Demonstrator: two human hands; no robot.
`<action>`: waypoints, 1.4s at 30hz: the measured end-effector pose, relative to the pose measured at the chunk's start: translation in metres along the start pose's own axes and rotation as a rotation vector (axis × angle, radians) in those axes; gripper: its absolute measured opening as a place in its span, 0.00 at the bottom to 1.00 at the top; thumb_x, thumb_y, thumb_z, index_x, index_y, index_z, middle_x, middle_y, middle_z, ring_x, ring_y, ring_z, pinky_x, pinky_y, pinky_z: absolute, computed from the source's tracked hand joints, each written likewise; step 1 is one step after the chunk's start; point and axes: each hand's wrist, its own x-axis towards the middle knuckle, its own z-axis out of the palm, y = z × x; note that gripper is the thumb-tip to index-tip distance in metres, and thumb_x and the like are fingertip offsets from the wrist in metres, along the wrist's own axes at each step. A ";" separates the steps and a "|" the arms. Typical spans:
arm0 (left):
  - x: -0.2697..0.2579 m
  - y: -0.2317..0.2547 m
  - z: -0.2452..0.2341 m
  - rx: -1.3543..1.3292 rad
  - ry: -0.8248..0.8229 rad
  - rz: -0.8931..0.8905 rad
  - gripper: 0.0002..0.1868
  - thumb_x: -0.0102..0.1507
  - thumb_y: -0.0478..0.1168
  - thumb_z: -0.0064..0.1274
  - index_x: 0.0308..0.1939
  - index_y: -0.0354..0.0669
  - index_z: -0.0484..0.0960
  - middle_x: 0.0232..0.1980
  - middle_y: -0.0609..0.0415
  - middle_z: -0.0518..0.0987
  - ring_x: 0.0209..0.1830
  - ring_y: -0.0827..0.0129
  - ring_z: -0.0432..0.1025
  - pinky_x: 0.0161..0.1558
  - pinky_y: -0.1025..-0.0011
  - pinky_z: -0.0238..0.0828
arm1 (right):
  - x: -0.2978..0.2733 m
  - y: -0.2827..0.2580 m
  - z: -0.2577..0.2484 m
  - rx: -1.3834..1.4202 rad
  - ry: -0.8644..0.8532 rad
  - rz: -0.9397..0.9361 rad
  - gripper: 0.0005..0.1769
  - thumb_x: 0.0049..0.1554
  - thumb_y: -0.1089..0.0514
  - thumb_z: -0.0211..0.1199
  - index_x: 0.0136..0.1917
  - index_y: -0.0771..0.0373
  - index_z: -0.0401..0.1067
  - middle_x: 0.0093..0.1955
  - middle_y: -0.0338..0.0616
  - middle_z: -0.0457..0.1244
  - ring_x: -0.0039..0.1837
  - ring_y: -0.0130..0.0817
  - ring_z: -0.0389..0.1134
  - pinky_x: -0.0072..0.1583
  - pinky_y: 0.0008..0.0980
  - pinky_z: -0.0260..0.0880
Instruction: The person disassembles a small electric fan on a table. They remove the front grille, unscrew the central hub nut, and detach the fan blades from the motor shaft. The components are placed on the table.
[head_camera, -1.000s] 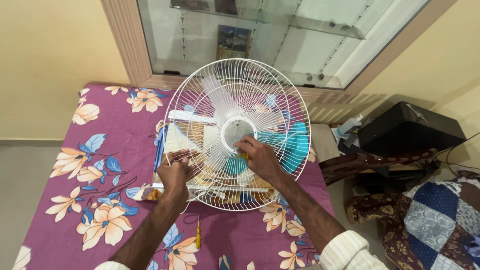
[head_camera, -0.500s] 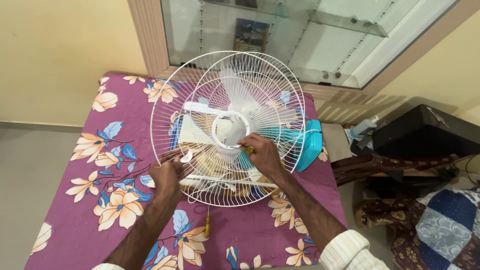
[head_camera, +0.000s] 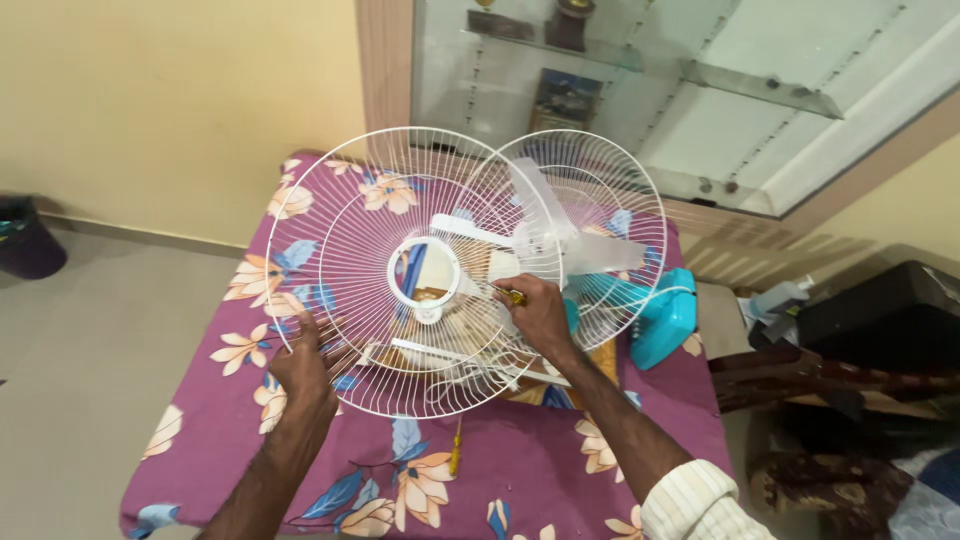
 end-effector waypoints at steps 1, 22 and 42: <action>0.002 0.004 -0.008 -0.010 0.033 0.001 0.28 0.71 0.50 0.48 0.56 0.22 0.73 0.51 0.35 0.82 0.39 0.47 0.81 0.36 0.56 0.86 | 0.001 -0.005 0.007 0.007 0.012 -0.012 0.12 0.54 0.57 0.72 0.52 0.60 0.81 0.47 0.48 0.72 0.45 0.37 0.75 0.47 0.36 0.75; 0.046 0.052 -0.121 -0.157 0.339 0.029 0.37 0.73 0.61 0.38 0.56 0.21 0.72 0.52 0.34 0.81 0.39 0.46 0.80 0.39 0.55 0.85 | 0.030 -0.027 0.146 0.450 -0.213 0.527 0.15 0.54 0.54 0.72 0.52 0.65 0.81 0.42 0.46 0.72 0.31 0.22 0.70 0.33 0.26 0.75; 0.276 0.062 -0.203 0.462 -0.322 -0.512 0.30 0.62 0.52 0.56 0.68 0.52 0.71 0.58 0.57 0.77 0.53 0.66 0.71 0.56 0.60 0.76 | 0.031 -0.025 0.288 -0.108 0.036 0.795 0.13 0.49 0.49 0.75 0.45 0.55 0.85 0.41 0.50 0.74 0.46 0.46 0.76 0.55 0.45 0.74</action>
